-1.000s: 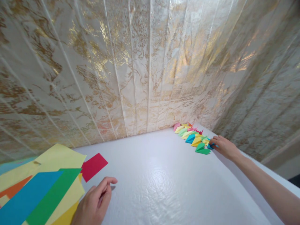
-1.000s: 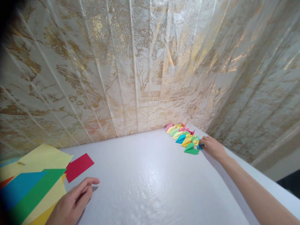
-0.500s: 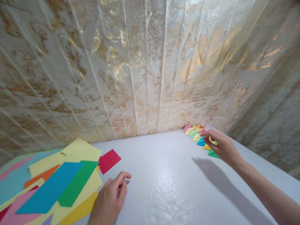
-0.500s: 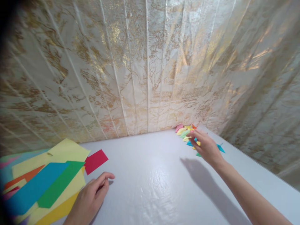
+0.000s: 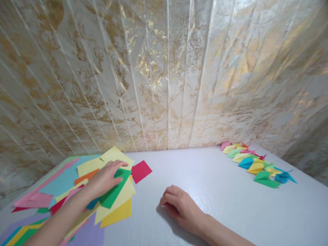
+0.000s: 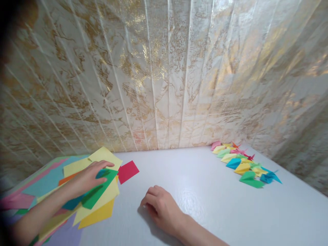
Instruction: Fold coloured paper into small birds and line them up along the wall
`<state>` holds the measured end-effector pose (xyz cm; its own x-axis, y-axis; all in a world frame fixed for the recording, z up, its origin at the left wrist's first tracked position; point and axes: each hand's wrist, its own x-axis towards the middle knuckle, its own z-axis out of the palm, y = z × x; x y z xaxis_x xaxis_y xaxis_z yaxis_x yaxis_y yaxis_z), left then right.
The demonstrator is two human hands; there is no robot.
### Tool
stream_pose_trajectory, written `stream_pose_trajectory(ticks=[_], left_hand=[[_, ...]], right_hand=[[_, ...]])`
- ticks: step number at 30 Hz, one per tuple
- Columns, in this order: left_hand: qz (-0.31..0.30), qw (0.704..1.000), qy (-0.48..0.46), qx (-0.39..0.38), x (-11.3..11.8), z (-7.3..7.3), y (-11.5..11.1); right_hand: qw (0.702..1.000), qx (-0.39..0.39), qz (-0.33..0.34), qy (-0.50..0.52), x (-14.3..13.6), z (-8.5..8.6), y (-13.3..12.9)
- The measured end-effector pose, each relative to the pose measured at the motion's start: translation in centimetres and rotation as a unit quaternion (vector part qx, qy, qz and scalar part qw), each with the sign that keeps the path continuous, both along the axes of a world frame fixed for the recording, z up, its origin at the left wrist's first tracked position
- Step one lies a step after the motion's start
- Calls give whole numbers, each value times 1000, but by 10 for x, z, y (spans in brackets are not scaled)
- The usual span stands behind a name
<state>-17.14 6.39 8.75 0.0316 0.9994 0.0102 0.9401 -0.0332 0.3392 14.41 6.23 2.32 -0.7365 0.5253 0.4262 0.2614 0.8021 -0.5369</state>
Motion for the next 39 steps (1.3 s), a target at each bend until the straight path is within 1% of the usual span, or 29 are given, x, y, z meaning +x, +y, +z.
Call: stream_pose_trajectory(ticks=[2, 4, 7, 10, 14, 21, 25, 28, 32, 36, 39], left_hand=[[-9, 1000, 12, -20, -33, 9, 11], [-18, 999, 18, -43, -54, 15, 19], [-18, 997, 28, -74, -70, 19, 26], [-25, 993, 46, -101, -74, 19, 28], [-58, 990, 71, -106, -62, 16, 29], [-115, 983, 98, -103, -16, 15, 29], [-118, 981, 124, -97, 4, 12, 33], [-125, 975, 153, -105, 10, 8, 39], [-147, 965, 181, -124, 11, 6, 43], [-163, 962, 177, -130, 11, 8, 43], [-167, 964, 157, -131, 11, 9, 41]], right_hand=[[1000, -18, -5, 2, 1, 0, 1], [1000, -28, -8, 3, 2, 1, 2], [999, -34, -5, 3, 1, 1, 3], [999, -42, -5, 3, 0, 1, 3], [998, -54, -11, -4, 0, 2, 3], [999, -49, -5, -5, 0, 2, 4], [999, -50, -5, -10, -1, -1, 6], [999, -51, -2, -10, 0, 0, 6], [999, -46, 1, -11, 0, 2, 5], [999, -45, -3, -5, 0, 1, 5], [999, -39, -5, -5, 0, 0, 5]])
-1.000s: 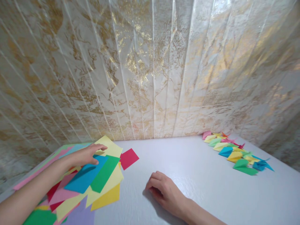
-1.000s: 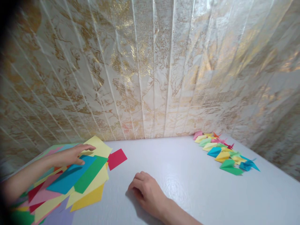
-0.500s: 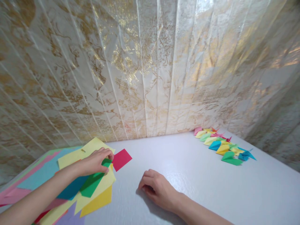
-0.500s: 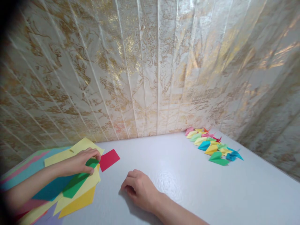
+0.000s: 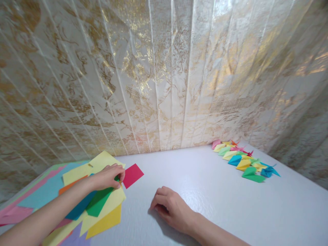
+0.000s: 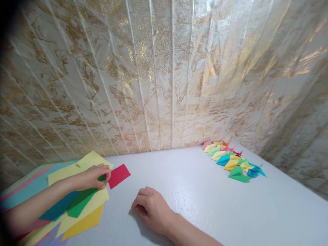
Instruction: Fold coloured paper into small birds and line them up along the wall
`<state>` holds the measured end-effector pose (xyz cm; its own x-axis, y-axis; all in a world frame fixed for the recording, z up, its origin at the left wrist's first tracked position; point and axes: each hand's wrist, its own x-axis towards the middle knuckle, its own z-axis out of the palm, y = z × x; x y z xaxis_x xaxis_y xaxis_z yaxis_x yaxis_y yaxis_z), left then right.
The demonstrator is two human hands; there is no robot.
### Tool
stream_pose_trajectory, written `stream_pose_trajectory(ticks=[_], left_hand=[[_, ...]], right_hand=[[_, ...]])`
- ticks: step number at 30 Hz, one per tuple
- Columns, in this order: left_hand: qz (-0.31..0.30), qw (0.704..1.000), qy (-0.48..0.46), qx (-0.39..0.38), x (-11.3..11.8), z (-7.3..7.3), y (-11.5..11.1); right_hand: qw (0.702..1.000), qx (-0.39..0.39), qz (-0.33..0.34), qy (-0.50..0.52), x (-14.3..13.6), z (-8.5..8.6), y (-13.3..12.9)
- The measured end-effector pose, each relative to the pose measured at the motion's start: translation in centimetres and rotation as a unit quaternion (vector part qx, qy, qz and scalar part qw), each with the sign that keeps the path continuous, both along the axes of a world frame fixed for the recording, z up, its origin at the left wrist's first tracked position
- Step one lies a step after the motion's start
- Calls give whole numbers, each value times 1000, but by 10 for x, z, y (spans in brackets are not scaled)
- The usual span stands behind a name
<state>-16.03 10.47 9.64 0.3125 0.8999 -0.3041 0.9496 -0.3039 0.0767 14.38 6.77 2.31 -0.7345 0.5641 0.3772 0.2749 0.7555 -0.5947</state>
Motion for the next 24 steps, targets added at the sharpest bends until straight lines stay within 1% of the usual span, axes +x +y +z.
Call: stream_pose_trajectory(ticks=[6, 8, 16, 20, 24], left_hand=[[28, 998, -57, -5, 1, 2, -5], [26, 998, -64, -10, 2, 3, -5], [-29, 998, -49, -12, 9, 11, 0], [-52, 997, -48, -15, 9, 9, 2], [-62, 996, -58, -19, 7, 5, 3]], right_hand=[[1000, -5, 2, 0, 0, 0, 0], [1000, -7, 1, 1, 0, 0, 0], [1000, -7, 1, -3, -1, -1, 0], [1000, -7, 2, -2, -1, 0, 0], [1000, -5, 3, -1, 0, 0, 0]])
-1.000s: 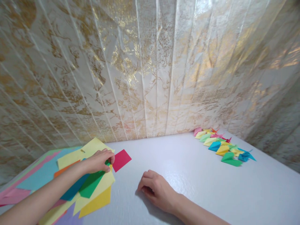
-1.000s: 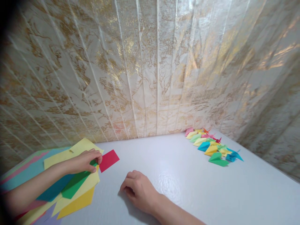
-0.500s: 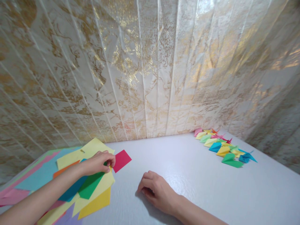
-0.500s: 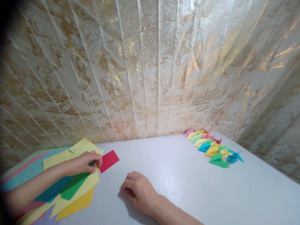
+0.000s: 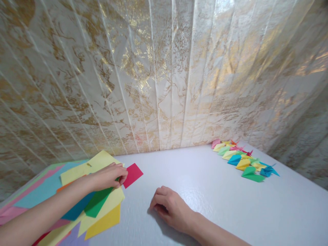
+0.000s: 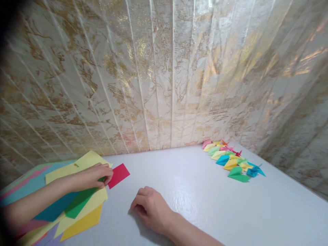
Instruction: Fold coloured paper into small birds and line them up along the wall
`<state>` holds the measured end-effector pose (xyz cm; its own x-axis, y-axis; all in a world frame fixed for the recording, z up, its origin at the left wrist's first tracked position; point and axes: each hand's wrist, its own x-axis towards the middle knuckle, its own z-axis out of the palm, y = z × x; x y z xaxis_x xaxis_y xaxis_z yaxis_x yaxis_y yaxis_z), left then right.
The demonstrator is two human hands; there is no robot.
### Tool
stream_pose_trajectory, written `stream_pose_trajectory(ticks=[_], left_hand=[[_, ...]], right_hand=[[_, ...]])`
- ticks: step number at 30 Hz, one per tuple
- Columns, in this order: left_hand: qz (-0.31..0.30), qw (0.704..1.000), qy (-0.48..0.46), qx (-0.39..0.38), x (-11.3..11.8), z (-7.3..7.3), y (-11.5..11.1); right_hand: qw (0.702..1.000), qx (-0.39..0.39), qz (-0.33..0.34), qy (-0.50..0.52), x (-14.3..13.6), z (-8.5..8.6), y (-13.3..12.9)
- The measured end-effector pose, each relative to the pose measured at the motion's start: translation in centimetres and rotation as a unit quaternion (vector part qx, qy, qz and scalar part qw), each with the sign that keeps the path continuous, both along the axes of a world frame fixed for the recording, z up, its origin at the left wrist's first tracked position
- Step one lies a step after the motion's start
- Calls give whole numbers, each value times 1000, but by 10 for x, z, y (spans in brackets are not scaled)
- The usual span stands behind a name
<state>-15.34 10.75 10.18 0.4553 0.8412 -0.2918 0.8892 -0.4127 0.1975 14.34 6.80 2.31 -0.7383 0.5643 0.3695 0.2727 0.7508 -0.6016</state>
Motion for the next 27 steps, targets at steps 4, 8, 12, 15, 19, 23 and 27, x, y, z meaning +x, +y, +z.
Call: stream_pose_trajectory(ticks=[4, 8, 12, 15, 19, 23, 27], left_hand=[[-1, 1000, -14, 7, -1, -3, -1], [-6, 999, -22, 22, -6, 5, 1], [31, 994, -13, 101, -12, 37, 8], [77, 976, 17, 202, 5, 67, 0], [77, 953, 54, 287, 76, 68, -41], [8, 956, 43, 290, 160, 17, -83], [-41, 956, -3, 289, 199, -28, -101]], right_hand=[[1000, -6, 2, 0, 1, 1, 0], [1000, -13, 5, 4, 1, 2, 0], [1000, -28, 5, 3, 1, 4, -3], [997, -56, -25, 40, 6, 7, -1], [977, -44, -133, 160, 19, 14, 10], [983, -87, -94, 128, 35, 25, 11], [987, -156, -31, 25, 56, 24, -2]])
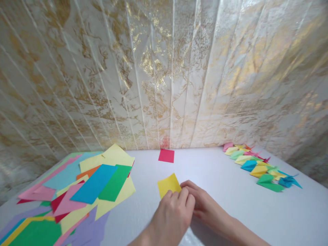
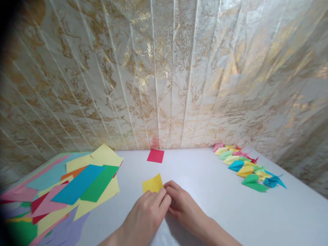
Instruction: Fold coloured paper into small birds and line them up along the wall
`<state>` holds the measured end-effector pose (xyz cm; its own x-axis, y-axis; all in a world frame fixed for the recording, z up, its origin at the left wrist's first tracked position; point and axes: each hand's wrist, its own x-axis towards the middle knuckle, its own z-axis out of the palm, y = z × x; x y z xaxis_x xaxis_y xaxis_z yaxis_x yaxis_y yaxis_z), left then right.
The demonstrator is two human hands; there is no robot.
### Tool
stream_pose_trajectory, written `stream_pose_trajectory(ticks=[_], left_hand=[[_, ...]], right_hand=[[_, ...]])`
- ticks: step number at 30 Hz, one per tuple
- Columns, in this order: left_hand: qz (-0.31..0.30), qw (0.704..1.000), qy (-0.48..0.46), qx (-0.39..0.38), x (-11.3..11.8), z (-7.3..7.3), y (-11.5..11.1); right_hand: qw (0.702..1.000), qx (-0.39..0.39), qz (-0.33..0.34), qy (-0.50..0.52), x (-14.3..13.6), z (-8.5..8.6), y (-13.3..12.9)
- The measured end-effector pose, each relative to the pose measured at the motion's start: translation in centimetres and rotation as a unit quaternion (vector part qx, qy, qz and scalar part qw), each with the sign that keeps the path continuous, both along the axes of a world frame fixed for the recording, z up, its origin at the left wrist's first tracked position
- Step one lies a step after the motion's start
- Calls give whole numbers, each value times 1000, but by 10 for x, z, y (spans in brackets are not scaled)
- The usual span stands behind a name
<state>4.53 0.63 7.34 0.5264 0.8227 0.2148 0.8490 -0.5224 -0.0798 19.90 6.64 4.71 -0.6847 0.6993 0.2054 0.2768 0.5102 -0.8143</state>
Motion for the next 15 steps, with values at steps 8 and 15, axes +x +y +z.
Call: stream_pose_trajectory(ticks=[8, 15], left_hand=[[37, 995, -86, -30, -19, -19, 36], [114, 991, -67, -36, -72, -31, 126]], right_hand=[[992, 60, -52, -100, 40, -15, 0], [993, 51, -45, -98, 39, -11, 0]])
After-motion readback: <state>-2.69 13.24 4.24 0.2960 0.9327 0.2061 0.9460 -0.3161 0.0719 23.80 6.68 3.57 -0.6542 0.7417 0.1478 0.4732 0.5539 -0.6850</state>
